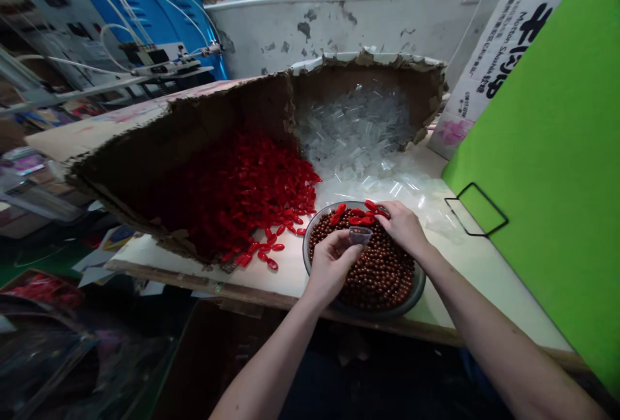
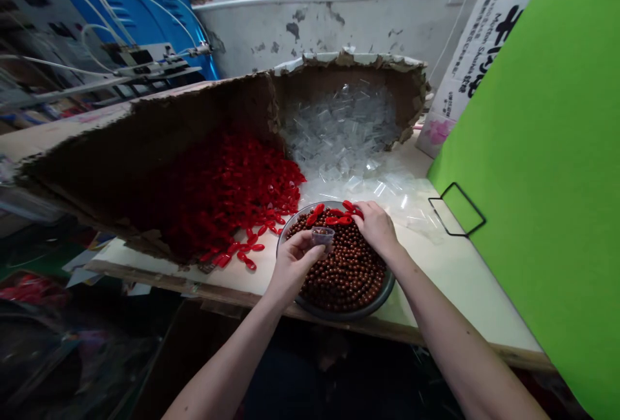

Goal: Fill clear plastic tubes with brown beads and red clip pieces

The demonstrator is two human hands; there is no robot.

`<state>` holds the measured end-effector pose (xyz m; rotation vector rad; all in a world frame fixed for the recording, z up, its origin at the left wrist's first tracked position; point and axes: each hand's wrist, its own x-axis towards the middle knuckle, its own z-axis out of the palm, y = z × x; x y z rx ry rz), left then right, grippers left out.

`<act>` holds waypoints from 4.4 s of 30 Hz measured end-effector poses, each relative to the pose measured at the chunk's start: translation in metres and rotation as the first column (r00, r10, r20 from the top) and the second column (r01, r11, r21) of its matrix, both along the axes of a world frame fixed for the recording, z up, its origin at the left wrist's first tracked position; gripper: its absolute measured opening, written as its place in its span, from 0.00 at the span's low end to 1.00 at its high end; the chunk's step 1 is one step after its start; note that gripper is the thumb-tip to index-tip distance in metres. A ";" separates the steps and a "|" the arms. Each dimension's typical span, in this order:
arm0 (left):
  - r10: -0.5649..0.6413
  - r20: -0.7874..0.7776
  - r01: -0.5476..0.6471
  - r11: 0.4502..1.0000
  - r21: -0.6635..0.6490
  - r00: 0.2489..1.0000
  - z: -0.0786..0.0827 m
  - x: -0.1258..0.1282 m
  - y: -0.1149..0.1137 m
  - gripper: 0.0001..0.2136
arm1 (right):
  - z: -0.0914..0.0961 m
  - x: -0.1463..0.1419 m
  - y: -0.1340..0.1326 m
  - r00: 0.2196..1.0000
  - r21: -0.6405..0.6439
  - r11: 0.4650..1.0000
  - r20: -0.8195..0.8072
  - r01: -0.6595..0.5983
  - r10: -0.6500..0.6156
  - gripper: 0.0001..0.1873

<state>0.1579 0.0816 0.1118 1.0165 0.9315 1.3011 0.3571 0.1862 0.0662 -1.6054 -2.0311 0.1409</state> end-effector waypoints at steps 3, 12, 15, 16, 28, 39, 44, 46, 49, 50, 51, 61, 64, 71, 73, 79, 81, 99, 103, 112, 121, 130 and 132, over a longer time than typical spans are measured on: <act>-0.028 0.041 0.029 0.999 -0.030 0.999 0.002 0.002 0.000 0.12 | -0.002 -0.002 0.009 0.999 -0.016 1.000 0.042 0.011 -0.010 0.13; -0.048 0.078 0.053 0.996 -0.068 0.996 -0.005 -0.002 0.000 0.14 | 0.001 -0.003 0.014 0.996 -0.023 1.000 0.086 0.017 -0.015 0.07; -0.016 -0.011 0.016 1.000 -0.012 1.000 -0.008 -0.009 -0.001 0.13 | 0.001 -0.001 0.016 0.999 -0.029 1.000 0.053 -0.002 0.003 0.05; -0.005 -0.036 0.005 1.000 0.010 0.999 -0.009 -0.011 -0.001 0.13 | 0.001 0.000 0.016 0.999 -0.032 0.999 0.035 -0.009 0.010 0.04; -0.039 0.065 0.043 0.998 -0.056 0.997 -0.011 -0.011 0.001 0.10 | 0.042 -0.006 -0.049 0.649 -0.193 0.905 -0.752 -0.379 0.112 0.24; -0.124 0.127 0.132 0.989 -0.061 0.984 0.001 0.008 -0.013 0.15 | 0.066 -0.023 -0.099 0.837 0.129 0.974 -0.498 -0.187 0.226 0.15; -0.112 0.144 0.121 0.991 -0.057 0.983 0.000 0.011 -0.013 0.15 | 0.068 -0.023 -0.111 0.912 0.339 0.915 -0.262 -0.219 0.316 0.23; -0.113 0.136 0.121 0.991 -0.053 0.984 0.001 0.010 -0.014 0.14 | 0.070 -0.023 -0.113 0.918 0.343 0.912 -0.238 -0.225 0.316 0.22; -0.125 0.108 0.131 0.990 -0.047 0.986 0.005 0.009 -0.015 0.14 | 0.072 -0.023 -0.115 0.902 0.263 0.937 -0.303 -0.230 0.307 0.18; -0.133 0.091 0.138 0.990 -0.043 0.987 0.006 0.008 -0.015 0.14 | 0.073 -0.024 -0.115 0.887 0.222 0.949 -0.356 -0.224 0.293 0.16; -0.146 0.071 0.148 0.988 -0.036 0.987 0.008 0.008 -0.016 0.14 | 0.073 -0.025 -0.114 0.864 0.178 0.960 -0.422 -0.217 0.274 0.13; -0.129 -0.107 0.128 0.992 -0.018 0.986 0.012 0.012 -0.022 0.15 | 0.065 -0.032 -0.118 0.823 0.199 0.971 -0.526 -0.129 0.217 0.08; -0.137 -0.101 0.135 0.991 -0.024 0.986 0.013 0.012 -0.021 0.14 | 0.063 -0.031 -0.122 0.858 0.285 0.948 -0.444 -0.141 0.260 0.11; -0.214 -0.041 0.212 0.976 -0.048 0.976 0.016 0.011 -0.019 0.12 | 0.062 -0.028 -0.129 0.857 0.266 0.953 -0.447 -0.144 0.255 0.11; -0.229 -0.006 0.228 0.971 -0.069 0.973 0.014 0.012 -0.018 0.13 | 0.060 -0.030 -0.131 0.873 0.300 0.947 -0.423 -0.116 0.241 0.11; -0.200 0.007 0.200 0.977 -0.068 0.980 0.009 0.015 -0.013 0.14 | 0.053 -0.035 -0.126 0.898 0.352 0.929 -0.365 -0.110 0.245 0.12; -0.173 0.019 0.174 0.981 -0.087 0.985 0.009 0.015 -0.009 0.13 | 0.053 -0.035 -0.125 0.876 0.303 0.942 -0.402 -0.147 0.266 0.14; -0.360 -0.224 0.334 0.931 -0.146 0.906 0.015 0.026 -0.033 0.19 | 0.083 -0.052 -0.109 0.192 -0.208 0.731 -0.976 -0.650 -0.106 0.28; -0.115 -0.415 0.131 0.991 0.012 0.902 0.014 0.029 -0.040 0.22 | 0.084 -0.061 -0.121 0.163 -0.214 0.779 -0.976 -0.589 -0.144 0.29; -0.072 -0.469 0.110 0.992 0.055 0.880 0.008 0.022 -0.038 0.21 | 0.072 -0.068 -0.120 0.279 -0.248 0.862 -0.951 -0.442 -0.131 0.32; -0.306 -0.223 0.243 0.932 -0.269 0.926 0.013 -0.003 -0.021 0.18 | 0.062 -0.063 -0.089 0.106 -0.235 0.892 -0.972 -0.386 -0.210 0.24; 0.380 -0.617 -0.642 0.715 -0.276 0.689 -0.053 -0.154 -0.093 0.18 | -0.010 0.097 -0.006 0.768 -0.227 0.921 -0.508 0.317 -0.390 0.18; 0.373 -0.754 -0.785 0.544 -0.296 0.542 -0.076 -0.182 -0.120 0.20 | -0.027 0.116 0.008 0.812 -0.250 0.908 -0.410 0.338 -0.415 0.16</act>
